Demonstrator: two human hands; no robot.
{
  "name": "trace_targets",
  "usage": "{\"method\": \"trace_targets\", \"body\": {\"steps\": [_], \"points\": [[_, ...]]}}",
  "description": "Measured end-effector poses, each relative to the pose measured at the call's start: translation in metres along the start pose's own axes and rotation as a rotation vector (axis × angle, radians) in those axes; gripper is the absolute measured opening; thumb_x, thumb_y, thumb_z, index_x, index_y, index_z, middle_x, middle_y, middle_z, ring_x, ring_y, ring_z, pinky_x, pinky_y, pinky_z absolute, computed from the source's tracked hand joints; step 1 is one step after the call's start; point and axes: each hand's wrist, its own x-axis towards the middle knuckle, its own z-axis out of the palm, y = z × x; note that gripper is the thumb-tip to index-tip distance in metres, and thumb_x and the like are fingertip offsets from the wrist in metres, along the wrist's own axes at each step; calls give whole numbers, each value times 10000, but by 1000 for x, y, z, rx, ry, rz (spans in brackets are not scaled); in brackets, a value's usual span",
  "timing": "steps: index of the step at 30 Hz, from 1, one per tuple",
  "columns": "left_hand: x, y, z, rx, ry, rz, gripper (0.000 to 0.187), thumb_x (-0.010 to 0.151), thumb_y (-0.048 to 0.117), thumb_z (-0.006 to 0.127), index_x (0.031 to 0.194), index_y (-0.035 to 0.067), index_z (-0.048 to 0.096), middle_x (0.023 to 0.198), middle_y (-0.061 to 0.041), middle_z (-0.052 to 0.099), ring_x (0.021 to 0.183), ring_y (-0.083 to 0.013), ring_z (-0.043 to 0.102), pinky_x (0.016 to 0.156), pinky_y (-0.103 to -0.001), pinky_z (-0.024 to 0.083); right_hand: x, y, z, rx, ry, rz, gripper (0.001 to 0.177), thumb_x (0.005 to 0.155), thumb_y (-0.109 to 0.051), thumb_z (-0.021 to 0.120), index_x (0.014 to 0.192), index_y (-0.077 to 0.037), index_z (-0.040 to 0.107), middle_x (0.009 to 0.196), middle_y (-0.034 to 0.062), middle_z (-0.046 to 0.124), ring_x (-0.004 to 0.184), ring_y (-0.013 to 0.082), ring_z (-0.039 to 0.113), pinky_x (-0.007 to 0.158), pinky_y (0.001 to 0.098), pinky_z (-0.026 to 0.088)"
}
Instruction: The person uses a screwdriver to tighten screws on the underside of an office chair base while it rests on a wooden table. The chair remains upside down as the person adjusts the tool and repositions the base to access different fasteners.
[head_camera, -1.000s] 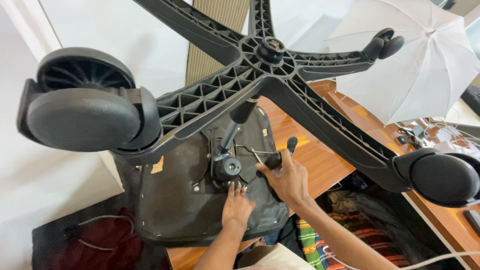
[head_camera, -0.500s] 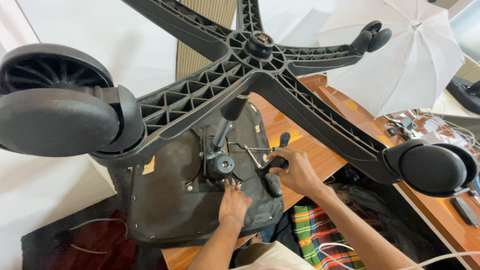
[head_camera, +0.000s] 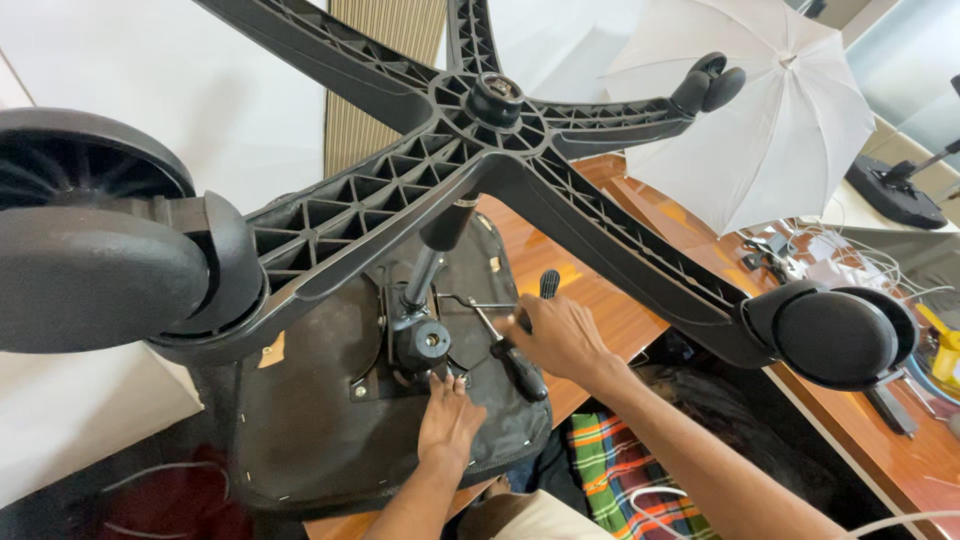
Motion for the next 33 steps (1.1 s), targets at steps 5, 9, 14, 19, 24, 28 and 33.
{"method": "trace_targets", "body": {"steps": [5,9,14,19,24,28,33], "points": [[0,-2,6,-40,-8,9,274,944,149,644,1198,164,748,1509,-160,518,1469,-342,382,1175,-638,229,-3,1,-6,63,-158,-37,367,791,-360,733,949,-30,709,724,198,702,715,389,703,660,490,526],[5,3,11,-30,-10,-6,289,936,151,649,1208,142,747,1514,-177,511,1467,-342,377,1182,-631,207,-9,2,-4,-127,-260,207,381,882,-446,767,936,-71,735,766,188,737,804,372,717,772,466,537],[9,2,17,-15,2,6,270,942,150,644,1186,150,760,1503,-159,530,1462,-332,400,1171,-623,235,-15,21,-7,186,42,-459,280,803,-254,753,915,-9,679,795,186,697,750,403,684,659,468,523],[9,1,13,-16,3,9,266,943,153,643,1182,159,762,1493,-172,541,1450,-342,414,1176,-614,237,-21,46,28,-4,-110,53,315,917,-357,685,840,-60,757,644,179,674,646,403,661,649,509,511],[10,1,12,-53,-17,-17,257,939,122,641,1154,161,778,1545,-156,482,1457,-333,403,1180,-611,233,-26,141,6,222,-296,650,474,991,-440,683,901,2,829,667,145,674,563,236,542,580,422,438],[11,4,17,-53,34,-42,273,938,120,635,1179,148,762,1547,-178,464,1459,-346,389,1181,-626,211,-61,240,-64,798,263,767,295,979,-334,611,1138,-104,704,996,50,716,818,171,632,679,308,516],[12,5,18,-53,-11,-21,274,936,114,639,1173,151,771,1574,-193,438,1479,-352,369,1190,-615,203,-84,286,-96,708,561,875,291,974,-327,621,1131,-100,714,985,51,717,811,168,629,676,304,512]]}}
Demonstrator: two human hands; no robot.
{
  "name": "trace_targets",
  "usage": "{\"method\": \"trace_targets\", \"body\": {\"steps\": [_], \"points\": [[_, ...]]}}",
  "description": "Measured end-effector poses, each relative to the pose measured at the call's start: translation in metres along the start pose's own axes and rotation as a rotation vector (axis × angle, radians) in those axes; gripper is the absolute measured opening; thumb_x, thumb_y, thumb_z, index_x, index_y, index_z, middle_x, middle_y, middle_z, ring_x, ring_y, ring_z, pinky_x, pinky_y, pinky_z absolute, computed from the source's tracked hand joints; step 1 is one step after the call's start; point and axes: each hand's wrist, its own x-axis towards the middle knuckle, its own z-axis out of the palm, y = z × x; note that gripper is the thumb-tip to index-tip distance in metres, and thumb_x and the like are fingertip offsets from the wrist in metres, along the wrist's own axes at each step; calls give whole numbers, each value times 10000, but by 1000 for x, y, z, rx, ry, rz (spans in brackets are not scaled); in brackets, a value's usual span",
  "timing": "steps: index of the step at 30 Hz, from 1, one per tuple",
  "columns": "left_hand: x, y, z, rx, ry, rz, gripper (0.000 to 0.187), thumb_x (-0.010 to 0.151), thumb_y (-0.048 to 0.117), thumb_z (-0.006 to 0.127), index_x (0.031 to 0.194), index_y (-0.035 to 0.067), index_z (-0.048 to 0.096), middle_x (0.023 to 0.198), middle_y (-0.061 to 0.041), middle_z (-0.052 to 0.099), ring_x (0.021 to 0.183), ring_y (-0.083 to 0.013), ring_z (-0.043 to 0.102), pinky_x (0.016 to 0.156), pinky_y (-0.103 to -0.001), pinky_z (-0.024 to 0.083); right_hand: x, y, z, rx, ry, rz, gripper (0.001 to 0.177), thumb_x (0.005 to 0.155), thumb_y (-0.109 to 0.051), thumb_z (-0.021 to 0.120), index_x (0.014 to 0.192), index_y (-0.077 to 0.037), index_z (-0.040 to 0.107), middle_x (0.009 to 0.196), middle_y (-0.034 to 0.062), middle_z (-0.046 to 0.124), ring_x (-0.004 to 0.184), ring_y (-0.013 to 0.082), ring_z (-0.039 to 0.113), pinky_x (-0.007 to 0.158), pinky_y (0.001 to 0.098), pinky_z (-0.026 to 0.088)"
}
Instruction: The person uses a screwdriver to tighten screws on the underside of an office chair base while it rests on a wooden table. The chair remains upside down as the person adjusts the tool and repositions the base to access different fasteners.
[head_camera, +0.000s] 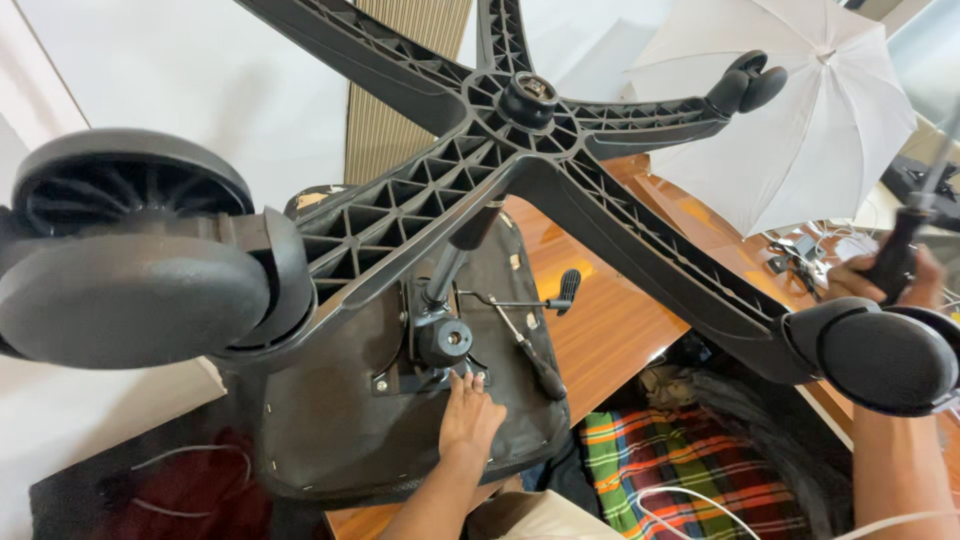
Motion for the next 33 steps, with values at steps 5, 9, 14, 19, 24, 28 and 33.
{"method": "trace_targets", "body": {"steps": [5,9,14,19,24,28,33], "points": [[0,0,0,6,-6,7,300,902,127,671,1190,137,755,1561,-178,446,1472,-352,362,1171,-632,215,-4,8,1,7,59,4,287,969,-319,631,1123,-95,724,974,52,718,805,165,627,673,300,507],[-2,2,2,7,63,-13,247,925,136,670,1143,156,783,1515,-168,523,1468,-346,393,1193,-621,218,-8,14,3,8,65,13,283,965,-312,640,1117,-92,732,965,53,719,800,162,624,670,297,503],[-6,0,-4,-21,37,-21,252,875,134,719,1116,155,789,1534,-166,495,1474,-331,376,1194,-605,204,-12,17,1,9,77,20,279,960,-304,650,1110,-87,741,954,55,720,793,159,622,667,293,499],[-10,-3,-12,-20,-10,-5,262,860,128,733,1116,149,786,1548,-178,471,1482,-334,357,1196,-599,192,-14,20,2,12,82,22,275,955,-297,660,1102,-83,751,942,56,722,787,156,619,664,289,494],[-9,-2,-10,-13,34,-24,236,870,111,723,1090,155,796,1555,-163,465,1475,-319,368,1197,-599,193,-17,25,4,7,85,31,271,949,-289,670,1095,-78,761,931,57,723,781,153,616,661,285,489],[-10,-2,-9,-37,35,-19,248,862,131,734,1102,151,789,1535,-171,491,1478,-327,369,1207,-591,185,-20,27,4,3,82,35,268,945,-282,679,1089,-75,769,922,58,724,776,150,614,658,282,486],[-14,-3,-14,-29,21,-19,269,830,125,763,1097,149,791,1547,-168,476,1480,-322,365,1209,-578,175,-23,28,3,0,81,35,264,940,-274,689,1081,-70,778,911,59,725,769,147,611,655,278,481]]}}
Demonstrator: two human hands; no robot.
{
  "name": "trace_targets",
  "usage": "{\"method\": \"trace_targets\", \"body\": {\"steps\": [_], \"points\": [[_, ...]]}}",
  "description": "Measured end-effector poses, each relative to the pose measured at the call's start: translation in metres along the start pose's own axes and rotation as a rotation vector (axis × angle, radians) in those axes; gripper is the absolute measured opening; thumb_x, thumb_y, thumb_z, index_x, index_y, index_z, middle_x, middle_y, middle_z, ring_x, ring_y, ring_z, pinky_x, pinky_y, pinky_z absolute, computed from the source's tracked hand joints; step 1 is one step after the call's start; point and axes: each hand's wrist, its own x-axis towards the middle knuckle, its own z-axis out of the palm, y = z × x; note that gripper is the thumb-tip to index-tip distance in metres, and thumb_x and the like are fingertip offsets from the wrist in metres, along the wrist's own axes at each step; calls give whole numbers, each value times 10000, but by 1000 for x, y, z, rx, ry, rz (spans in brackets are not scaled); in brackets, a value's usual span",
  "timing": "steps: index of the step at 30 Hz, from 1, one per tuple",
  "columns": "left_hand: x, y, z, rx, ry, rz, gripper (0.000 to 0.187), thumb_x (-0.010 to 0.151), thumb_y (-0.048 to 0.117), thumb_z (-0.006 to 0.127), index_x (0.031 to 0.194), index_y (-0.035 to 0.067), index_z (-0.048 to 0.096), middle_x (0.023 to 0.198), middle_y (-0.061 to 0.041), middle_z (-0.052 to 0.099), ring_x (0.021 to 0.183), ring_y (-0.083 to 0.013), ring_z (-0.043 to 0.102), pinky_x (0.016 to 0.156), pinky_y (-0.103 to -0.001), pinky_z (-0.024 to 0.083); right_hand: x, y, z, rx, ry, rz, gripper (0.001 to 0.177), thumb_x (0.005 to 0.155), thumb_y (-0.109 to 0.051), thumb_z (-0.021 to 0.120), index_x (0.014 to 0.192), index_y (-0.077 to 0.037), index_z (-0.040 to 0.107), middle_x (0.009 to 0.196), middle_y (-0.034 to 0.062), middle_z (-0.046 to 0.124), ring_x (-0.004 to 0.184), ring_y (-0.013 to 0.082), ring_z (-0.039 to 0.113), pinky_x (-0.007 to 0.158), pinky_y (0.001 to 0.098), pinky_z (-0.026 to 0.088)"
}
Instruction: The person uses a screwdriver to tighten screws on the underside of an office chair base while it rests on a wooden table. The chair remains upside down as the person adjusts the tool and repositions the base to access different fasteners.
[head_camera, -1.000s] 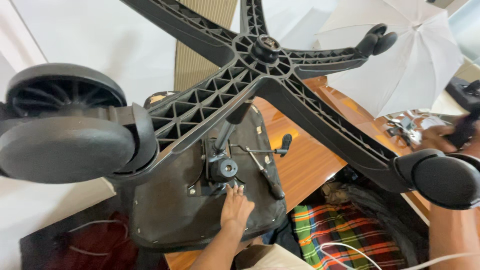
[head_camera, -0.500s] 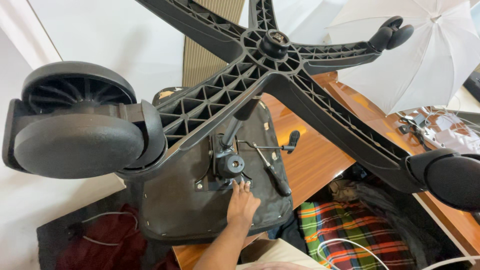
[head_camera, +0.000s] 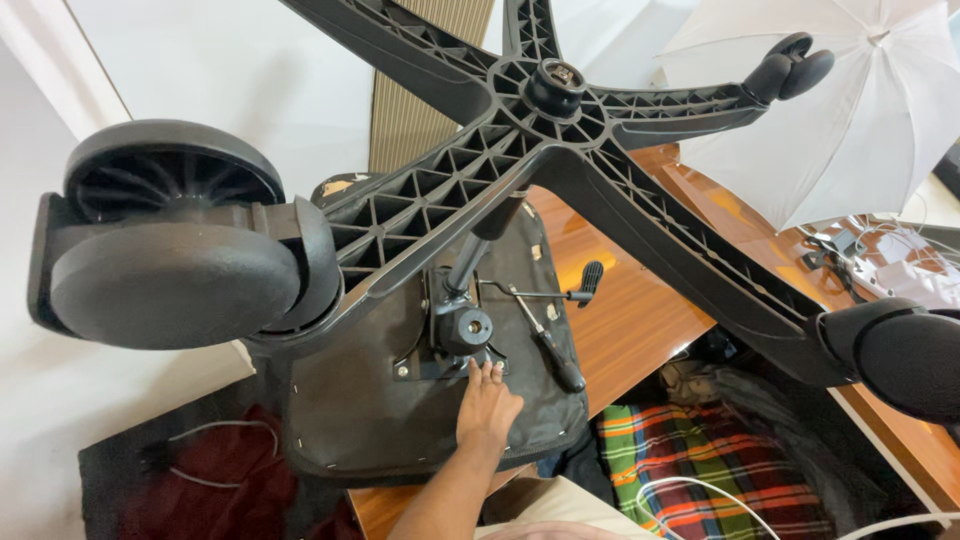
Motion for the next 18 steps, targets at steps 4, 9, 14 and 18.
{"method": "trace_targets", "body": {"steps": [4,9,14,18], "points": [[2,1,3,3,-17,1,270,847,137,737,1114,142,783,1568,-172,445,1482,-321,355,1208,-577,169,-2,0,-2,-3,-1,-5,260,936,-268,697,1075,-67,786,902,60,726,764,144,609,653,275,477],[7,3,12,6,24,-17,258,890,107,670,1118,155,784,1572,-159,442,1484,-317,356,1207,-578,171,-4,2,-2,-1,-3,-5,256,931,-260,707,1068,-62,796,891,61,728,758,141,606,650,271,473],[10,3,15,18,30,-12,255,915,103,656,1130,156,783,1581,-157,435,1479,-325,369,1210,-590,185,-3,7,-1,-14,-29,-10,252,926,-252,718,1060,-58,806,879,63,729,752,138,603,646,267,468],[7,3,13,6,-8,-9,277,895,107,680,1151,146,777,1600,-152,407,1489,-318,352,1200,-585,195,-19,6,18,-43,-124,-40,249,922,-246,726,1054,-54,813,870,64,730,747,135,601,644,264,464]]}}
